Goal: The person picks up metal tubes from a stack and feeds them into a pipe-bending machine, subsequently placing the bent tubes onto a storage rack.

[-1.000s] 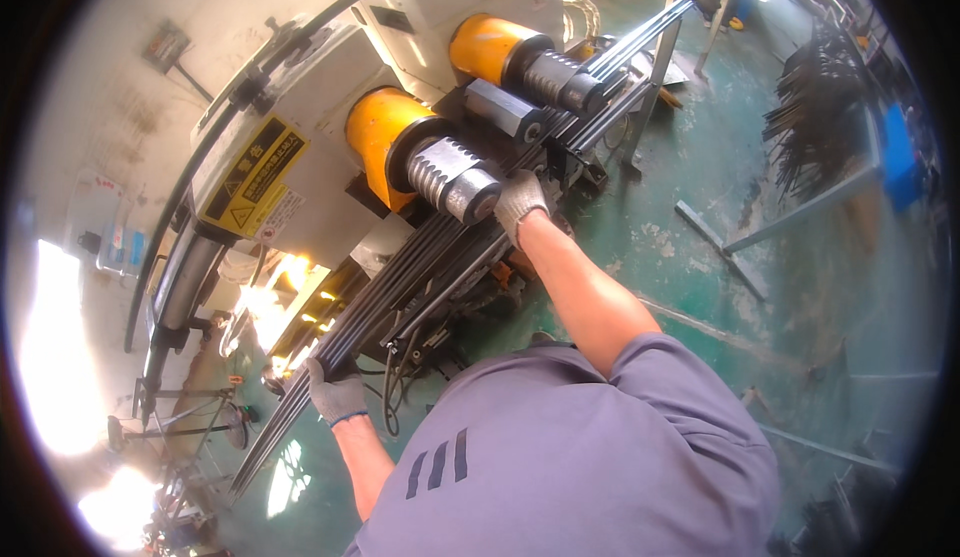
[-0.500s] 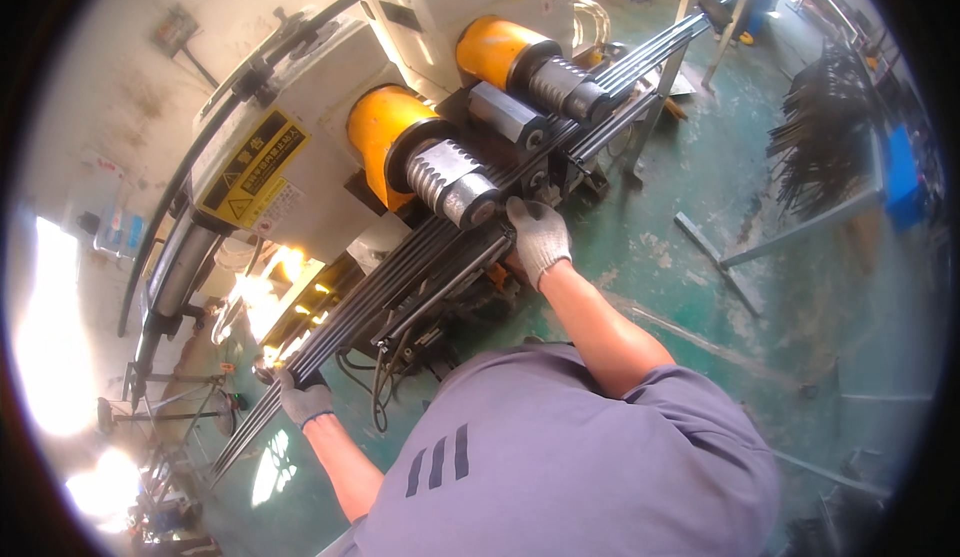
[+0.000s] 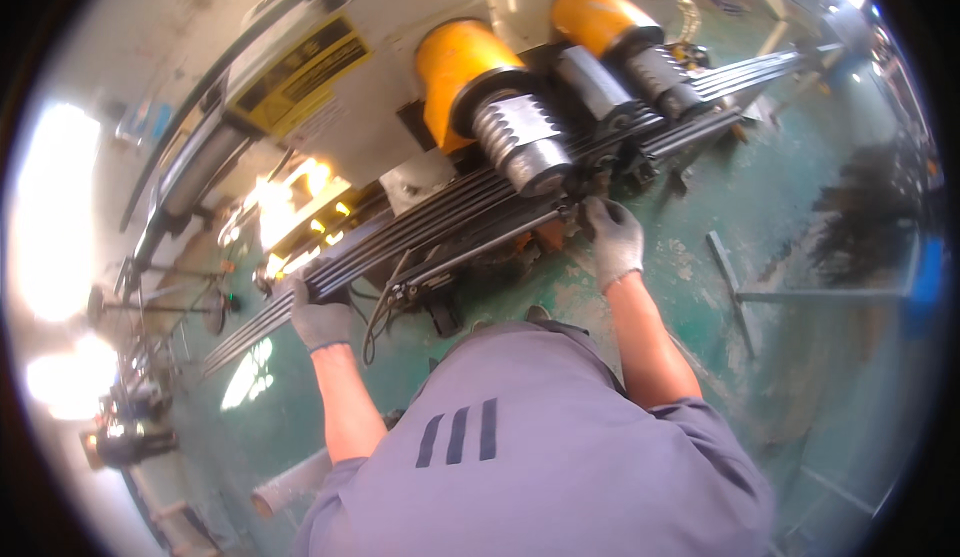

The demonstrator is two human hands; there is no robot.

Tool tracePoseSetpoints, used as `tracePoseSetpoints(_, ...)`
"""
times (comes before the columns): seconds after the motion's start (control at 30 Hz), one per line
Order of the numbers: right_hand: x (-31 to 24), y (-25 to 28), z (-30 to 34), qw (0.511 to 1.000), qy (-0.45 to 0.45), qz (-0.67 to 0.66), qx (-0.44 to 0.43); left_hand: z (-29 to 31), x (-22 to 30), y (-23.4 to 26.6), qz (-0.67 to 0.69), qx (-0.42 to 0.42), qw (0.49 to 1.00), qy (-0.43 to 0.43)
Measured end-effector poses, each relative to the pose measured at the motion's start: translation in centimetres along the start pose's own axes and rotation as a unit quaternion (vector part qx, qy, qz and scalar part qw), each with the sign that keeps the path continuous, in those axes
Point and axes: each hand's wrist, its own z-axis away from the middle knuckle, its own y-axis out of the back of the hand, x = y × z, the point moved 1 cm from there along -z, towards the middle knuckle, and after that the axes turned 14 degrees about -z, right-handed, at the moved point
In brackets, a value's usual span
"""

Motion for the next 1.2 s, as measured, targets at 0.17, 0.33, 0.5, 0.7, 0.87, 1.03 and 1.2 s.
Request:
tracePoseSetpoints(0.17, 2.7, 5.7, 0.4, 0.997, -0.072, 0.008, 0.04, -2.0, 0.0, 3.3, 0.024, 0.075, 0.996, -0.031)
tracePoseSetpoints(0.33, 3.5, 5.1, 0.6, 0.994, -0.104, 0.03, 0.026, 0.7, -4.9, -2.4, 0.055, -0.004, 0.998, 0.016)
tracePoseSetpoints(0.5, 5.3, 3.0, -1.0, 0.987, -0.114, 0.081, -0.082, 3.2, -5.8, -5.2, 0.041, -0.088, 0.992, 0.075)
tracePoseSetpoints(0.7, 9.1, 7.4, -2.8, 0.976, -0.134, 0.144, -0.089, 3.8, -1.9, -0.3, 0.115, -0.078, 0.988, 0.066)
tracePoseSetpoints(0.87, 13.1, 13.6, -1.8, 0.959, -0.164, 0.23, -0.018, 0.0, 5.9, 10.6, 0.135, -0.003, 0.991, -0.023)
tracePoseSetpoints(1.03, 17.5, 20.6, 1.2, 0.928, -0.224, 0.288, 0.077, -5.6, 16.2, 23.1, 0.115, 0.123, 0.982, -0.086)
tracePoseSetpoints(1.2, 19.7, 20.0, 8.8, 0.893, -0.312, 0.269, 0.184, -9.2, 26.3, 34.3, 0.06, 0.247, 0.954, -0.159)
